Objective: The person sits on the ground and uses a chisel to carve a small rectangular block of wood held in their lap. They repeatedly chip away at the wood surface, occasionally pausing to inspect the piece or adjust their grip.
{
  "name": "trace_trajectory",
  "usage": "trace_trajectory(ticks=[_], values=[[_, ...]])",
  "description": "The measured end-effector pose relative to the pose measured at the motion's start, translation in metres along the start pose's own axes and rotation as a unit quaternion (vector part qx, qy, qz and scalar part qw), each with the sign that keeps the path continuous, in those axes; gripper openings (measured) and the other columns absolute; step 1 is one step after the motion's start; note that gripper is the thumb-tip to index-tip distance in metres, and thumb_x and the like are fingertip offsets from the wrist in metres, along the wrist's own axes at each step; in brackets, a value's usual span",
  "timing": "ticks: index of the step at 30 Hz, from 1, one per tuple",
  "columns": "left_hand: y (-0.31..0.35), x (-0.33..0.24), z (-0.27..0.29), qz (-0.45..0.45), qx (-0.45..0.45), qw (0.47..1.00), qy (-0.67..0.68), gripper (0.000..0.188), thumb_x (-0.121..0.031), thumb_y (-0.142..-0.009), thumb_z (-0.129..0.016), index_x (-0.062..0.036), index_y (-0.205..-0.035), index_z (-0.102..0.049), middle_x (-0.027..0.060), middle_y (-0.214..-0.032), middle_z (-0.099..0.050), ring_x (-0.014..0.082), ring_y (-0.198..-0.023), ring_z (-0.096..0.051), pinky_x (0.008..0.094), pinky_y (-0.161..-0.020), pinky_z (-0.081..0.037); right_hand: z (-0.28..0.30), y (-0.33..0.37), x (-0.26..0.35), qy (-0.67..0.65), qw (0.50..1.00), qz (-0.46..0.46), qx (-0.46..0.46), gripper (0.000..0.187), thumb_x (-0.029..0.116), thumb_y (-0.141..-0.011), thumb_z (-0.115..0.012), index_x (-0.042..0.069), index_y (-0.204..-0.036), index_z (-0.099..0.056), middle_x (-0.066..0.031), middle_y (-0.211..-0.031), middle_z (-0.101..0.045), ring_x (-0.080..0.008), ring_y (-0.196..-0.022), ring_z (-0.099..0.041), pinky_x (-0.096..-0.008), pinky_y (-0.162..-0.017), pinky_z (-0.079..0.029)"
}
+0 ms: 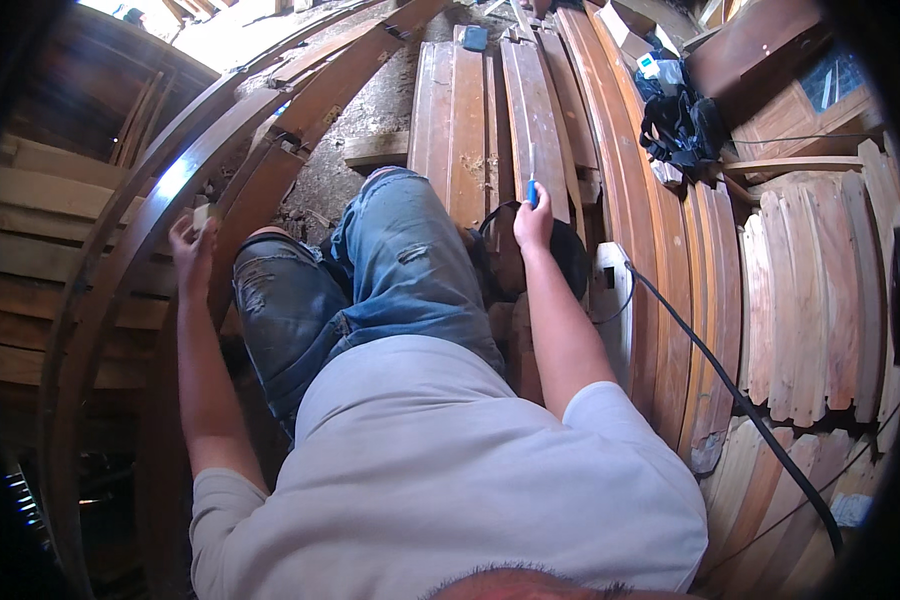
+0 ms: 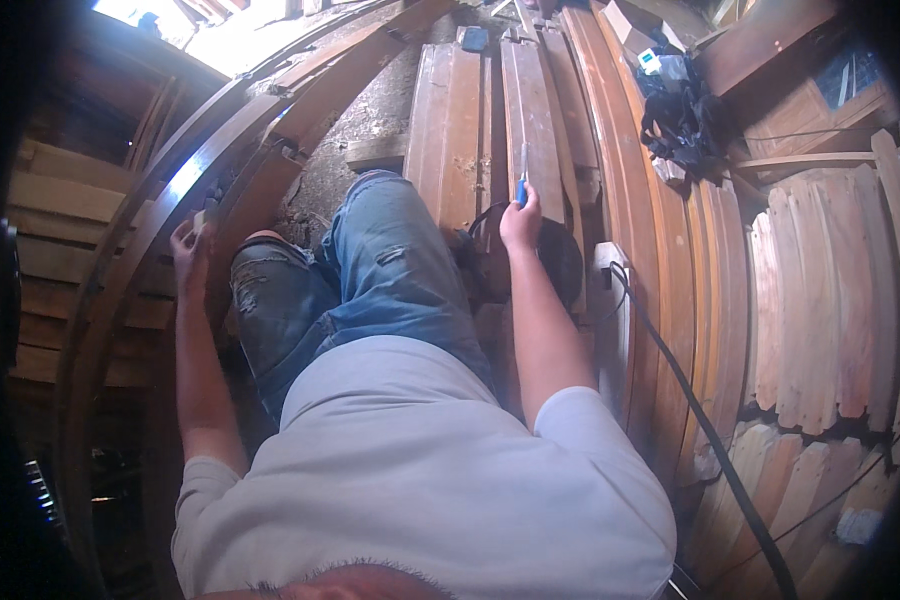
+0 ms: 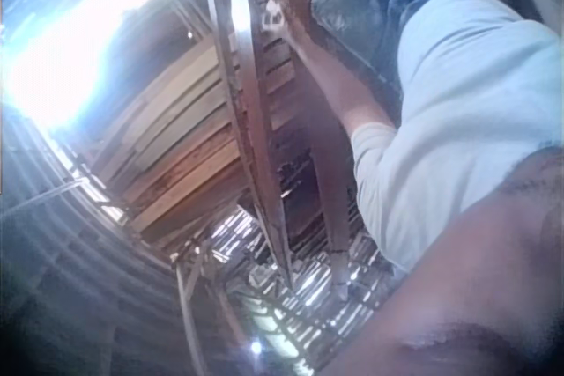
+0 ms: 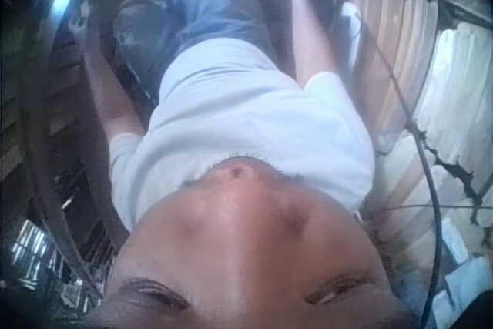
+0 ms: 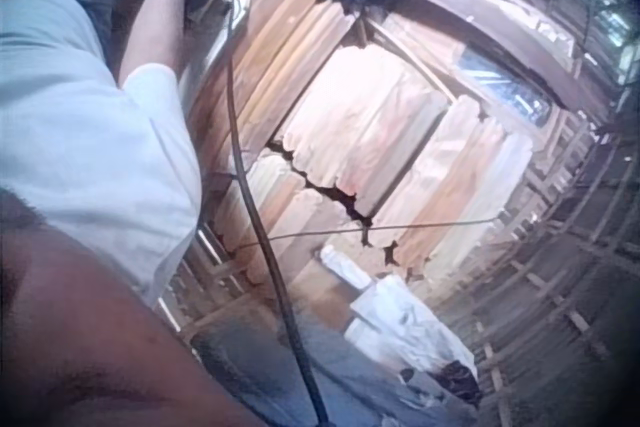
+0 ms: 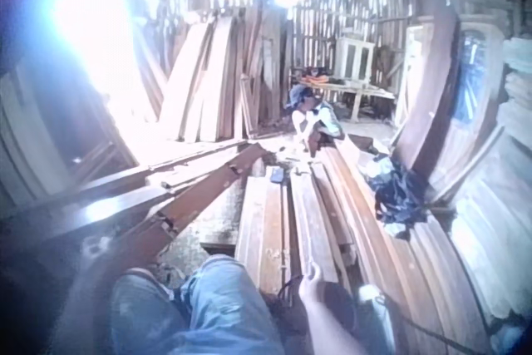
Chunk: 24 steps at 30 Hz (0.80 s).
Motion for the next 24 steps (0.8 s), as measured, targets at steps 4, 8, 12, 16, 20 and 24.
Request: trace_trajectory(ticks=[4,8,12,16,20,24], values=[[0.029,0.022,0.055,0.035,-0.056,0.998,-0.019,0.083,-0.039,-0.096,-0.089,-0.0015,-0.153,-0.041,0.0089,-0.117,-0.067,0.0097,-0.088,-0.064,0.0254,-0.073,-0.054,0.013,-0.010,-0.004,0.304,0.946,0.040,0.104,0.057,0.022,-0.103,-0.067,0.005,-0.157,-0.055,-0.0267,-0.138,-0.066,-0.0446,-0.131,-0.063,-0.0501,-0.113,-0.052],[0.045,0.029,0.073,0.047,-0.072,0.996,-0.033,0.083,-0.039,-0.096,-0.089,-0.0016,-0.152,-0.041,0.0072,-0.113,-0.065,0.0103,-0.087,-0.063,0.0265,-0.075,-0.054,0.011,-0.008,0.000,0.339,0.922,0.025,0.184,0.064,0.027,-0.102,-0.070,0.005,-0.159,-0.053,-0.0267,-0.147,-0.061,-0.0451,-0.136,-0.061,-0.0507,-0.116,-0.050],[0.035,0.027,0.063,0.041,-0.062,0.997,-0.031,0.087,-0.044,-0.095,-0.089,-0.0016,-0.154,-0.041,0.0080,-0.115,-0.065,0.0117,-0.087,-0.063,0.0279,-0.076,-0.055,0.025,0.005,0.004,0.318,0.945,0.075,0.030,0.060,0.022,-0.098,-0.071,0.007,-0.155,-0.056,-0.0247,-0.152,-0.056,-0.0462,-0.134,-0.060,-0.0533,-0.115,-0.050],[-0.005,0.016,0.062,0.033,-0.058,0.993,-0.097,0.090,-0.049,-0.095,-0.088,-0.0001,-0.154,-0.041,0.0078,-0.112,-0.065,0.0116,-0.086,-0.063,0.0280,-0.075,-0.054,0.069,0.075,0.071,0.199,0.955,0.185,0.116,0.032,0.017,-0.098,-0.070,0.010,-0.129,-0.069,-0.0197,-0.137,-0.065,-0.0432,-0.127,-0.063,-0.0517,-0.109,-0.052],[-0.073,0.025,0.048,0.031,-0.007,0.997,-0.076,0.092,-0.052,-0.092,-0.090,0.0044,-0.149,-0.044,0.0061,-0.106,-0.066,0.0099,-0.086,-0.063,0.0259,-0.074,-0.053,0.097,0.152,0.037,0.080,0.910,-0.053,0.403,0.035,0.034,-0.104,-0.073,0.000,-0.096,-0.070,-0.0122,-0.085,-0.072,-0.0272,-0.079,-0.070,-0.0420,-0.076,-0.055],[-0.116,0.012,-0.017,0.016,0.027,0.998,-0.059,0.091,-0.051,-0.092,-0.091,0.0051,-0.148,-0.046,0.0031,-0.099,-0.066,0.0082,-0.084,-0.061,0.0236,-0.073,-0.051,0.126,0.201,0.004,-0.098,0.808,-0.428,0.393,0.044,0.036,-0.109,-0.066,0.021,-0.072,-0.047,0.0081,-0.062,-0.044,-0.0063,-0.048,-0.037,-0.0282,-0.045,-0.025]])
Point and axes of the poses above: each hand's wrist, its own y-axis away from the middle knuckle, its own z-axis out of the back of the hand, x = y × z, the point moved 6 cm from there along -y, towards the middle knuckle
